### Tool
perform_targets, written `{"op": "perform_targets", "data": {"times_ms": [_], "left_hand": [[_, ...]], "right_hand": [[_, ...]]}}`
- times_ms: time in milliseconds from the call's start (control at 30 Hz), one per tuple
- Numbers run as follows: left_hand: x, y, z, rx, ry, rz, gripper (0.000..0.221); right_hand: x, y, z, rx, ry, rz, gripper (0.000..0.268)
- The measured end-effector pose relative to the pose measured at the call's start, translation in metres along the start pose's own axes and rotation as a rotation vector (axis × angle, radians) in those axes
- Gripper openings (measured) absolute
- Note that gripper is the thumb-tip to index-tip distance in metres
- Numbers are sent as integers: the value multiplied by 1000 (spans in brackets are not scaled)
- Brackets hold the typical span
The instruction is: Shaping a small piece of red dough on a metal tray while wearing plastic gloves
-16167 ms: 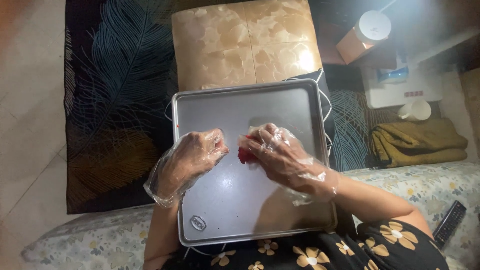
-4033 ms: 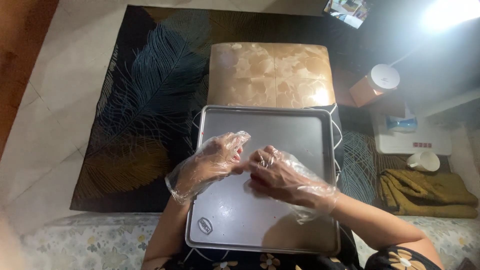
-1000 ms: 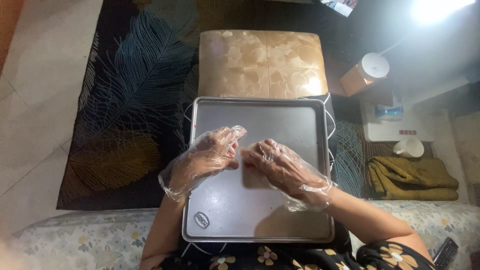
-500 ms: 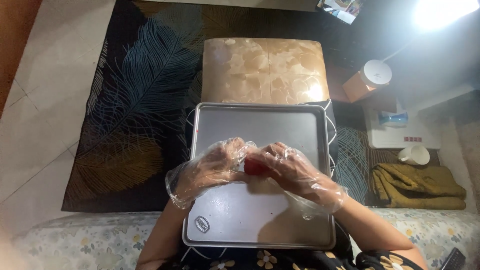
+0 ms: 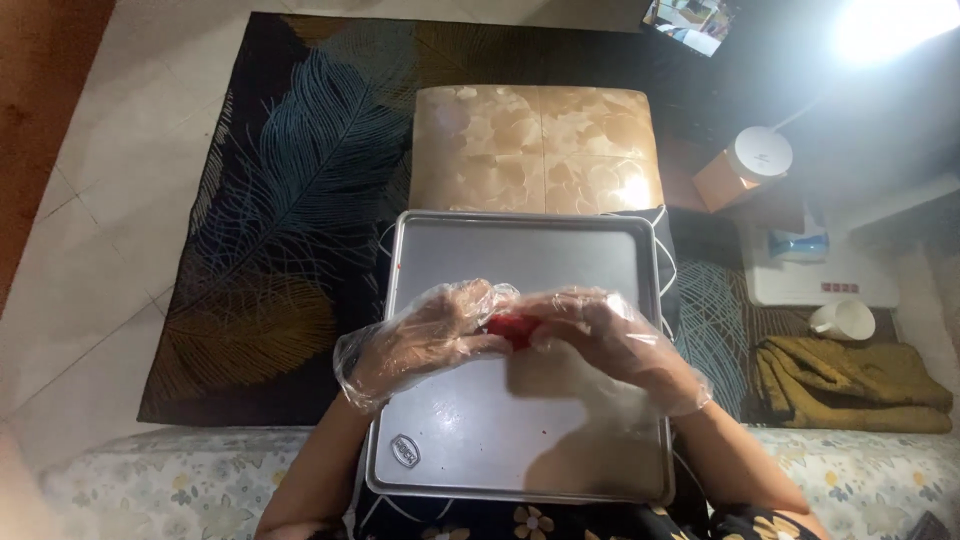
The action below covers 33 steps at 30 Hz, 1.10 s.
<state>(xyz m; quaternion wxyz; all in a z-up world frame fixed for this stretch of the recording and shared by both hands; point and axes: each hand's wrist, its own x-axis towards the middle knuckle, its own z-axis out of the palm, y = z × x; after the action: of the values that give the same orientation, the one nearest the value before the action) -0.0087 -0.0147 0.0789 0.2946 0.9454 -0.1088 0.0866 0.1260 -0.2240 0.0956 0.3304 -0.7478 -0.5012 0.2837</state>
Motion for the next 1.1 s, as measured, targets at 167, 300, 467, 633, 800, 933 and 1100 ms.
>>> {"op": "perform_targets", "data": {"times_ms": [167,300,467,633,800,933,1100], "left_hand": [[12,-13,29,-89,-344,-338,57],[9,-43,70,-92,-446,-306,71],[47,19,-13,-256,-591,-514,51],[23,-7,43,-35,-311,-273,29],[7,-32,72,-31,-149,-173,36],[2,-34,54,-95,-136,-105,24],[2,-12,19,-388,-67,-197,36]], "right_hand": [[7,-22,-7,49,-54,53,20],[19,-10,0,2,-141,104,17],[33,26,17,-335,-211,249,18],[31,-13,28,-495,-219,305,31],[27,-26,29,-647,-187,203,25],[24,-34,10,-373,-188,254,30],[35,-9,19,-276,-129,142,64]]}}
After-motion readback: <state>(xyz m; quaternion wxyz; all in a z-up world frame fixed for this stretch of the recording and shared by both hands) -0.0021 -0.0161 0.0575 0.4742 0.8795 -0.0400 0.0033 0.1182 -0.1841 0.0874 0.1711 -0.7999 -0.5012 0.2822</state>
